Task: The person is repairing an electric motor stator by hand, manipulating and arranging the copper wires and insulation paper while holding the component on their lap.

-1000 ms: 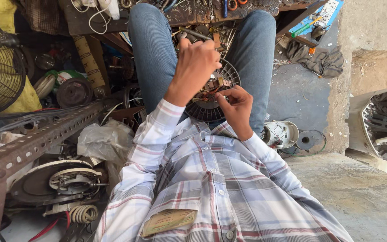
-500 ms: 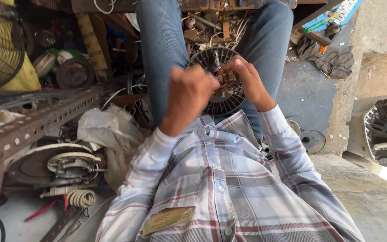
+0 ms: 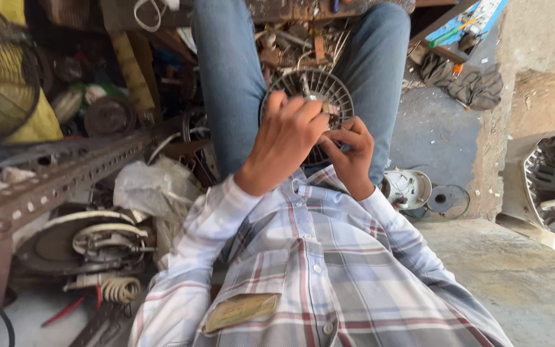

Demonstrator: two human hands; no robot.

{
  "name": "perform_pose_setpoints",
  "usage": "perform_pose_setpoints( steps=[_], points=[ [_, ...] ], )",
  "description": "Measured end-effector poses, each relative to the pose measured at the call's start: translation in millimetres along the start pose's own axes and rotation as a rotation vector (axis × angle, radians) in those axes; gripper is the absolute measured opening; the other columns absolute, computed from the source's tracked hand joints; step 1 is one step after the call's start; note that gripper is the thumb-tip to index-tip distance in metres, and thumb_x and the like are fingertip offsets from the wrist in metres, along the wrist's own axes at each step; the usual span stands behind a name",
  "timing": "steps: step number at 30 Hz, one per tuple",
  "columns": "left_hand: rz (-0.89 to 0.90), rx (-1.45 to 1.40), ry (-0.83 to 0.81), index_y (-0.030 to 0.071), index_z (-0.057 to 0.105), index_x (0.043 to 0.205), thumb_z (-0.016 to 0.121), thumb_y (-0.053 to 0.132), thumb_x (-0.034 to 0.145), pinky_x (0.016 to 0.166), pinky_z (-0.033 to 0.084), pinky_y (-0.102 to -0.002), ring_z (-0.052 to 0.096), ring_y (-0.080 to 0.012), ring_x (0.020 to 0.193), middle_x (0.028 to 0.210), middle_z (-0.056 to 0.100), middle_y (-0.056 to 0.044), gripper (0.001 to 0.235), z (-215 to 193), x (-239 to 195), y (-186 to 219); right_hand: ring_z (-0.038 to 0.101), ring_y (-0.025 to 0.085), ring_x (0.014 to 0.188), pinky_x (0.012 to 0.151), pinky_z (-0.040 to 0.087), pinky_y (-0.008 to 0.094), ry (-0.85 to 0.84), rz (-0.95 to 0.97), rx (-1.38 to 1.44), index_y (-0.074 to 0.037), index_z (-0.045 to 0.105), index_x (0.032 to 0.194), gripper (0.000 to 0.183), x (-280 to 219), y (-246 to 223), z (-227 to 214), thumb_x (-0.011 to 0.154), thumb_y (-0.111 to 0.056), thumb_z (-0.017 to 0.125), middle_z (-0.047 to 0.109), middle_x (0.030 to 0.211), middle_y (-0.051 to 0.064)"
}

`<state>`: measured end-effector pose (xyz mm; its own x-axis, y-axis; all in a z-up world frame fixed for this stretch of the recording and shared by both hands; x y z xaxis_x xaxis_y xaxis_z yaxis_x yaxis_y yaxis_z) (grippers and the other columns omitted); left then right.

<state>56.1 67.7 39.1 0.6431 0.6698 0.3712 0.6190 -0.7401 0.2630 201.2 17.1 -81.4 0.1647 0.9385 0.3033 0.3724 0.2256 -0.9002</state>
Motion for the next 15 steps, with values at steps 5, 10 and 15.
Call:
perform_pose_setpoints(
  steps=[5, 10, 15],
  points=[
    [-0.079, 0.065, 0.011, 0.01, 0.071, 0.08, 0.074, 0.019, 0.09, 0.08, 0.04, -0.045, 0.064, -0.024, 0.078, 0.083, 0.063, -0.006, 0.013, 44, 54, -59, 0.048, 0.011, 0.068, 0.06, 0.038, 0.027, 0.022, 0.149, 0.047, -0.004, 0.078, 0.09, 0.01, 21, 11, 3, 0.084, -0.008, 0.085, 0.054, 0.079, 0.0],
    [-0.27, -0.061, -0.15, 0.008, 0.074, 0.073, 0.081, 0.022, 0.08, 0.075, 0.039, -0.046, 0.064, -0.0257, 0.071, 0.08, 0.065, -0.007, 0.017, 77, 36, -104, 0.053, 0.01, 0.091, 0.074, 0.044, 0.025, -0.061, 0.046, 0.132, 0.0, 0.071, 0.117, 0.028, 46, 3, -13, 0.1, -0.022, 0.066, 0.058, 0.104, 0.003],
    [-0.308, -0.044, -0.004, 0.008, 0.073, 0.076, 0.081, 0.021, 0.086, 0.072, 0.038, -0.043, 0.062, -0.0239, 0.068, 0.08, 0.063, -0.007, 0.018, 38, 15, -89, 0.058, 0.014, 0.105, 0.097, 0.047, 0.03, -0.493, 0.169, 0.414, 0.005, 0.065, 0.101, 0.039, 78, 43, 23, 0.113, -0.026, 0.044, 0.055, 0.111, 0.006]
  ],
)
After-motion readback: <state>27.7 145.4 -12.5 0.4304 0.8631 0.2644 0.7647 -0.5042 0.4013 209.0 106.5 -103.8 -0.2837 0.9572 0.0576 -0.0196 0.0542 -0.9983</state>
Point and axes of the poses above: each hand's wrist, its own x-axis towards the middle knuckle, its own z-axis out of the palm, y = z × x, the point moved 5 cm from there along x, towards the middle knuckle
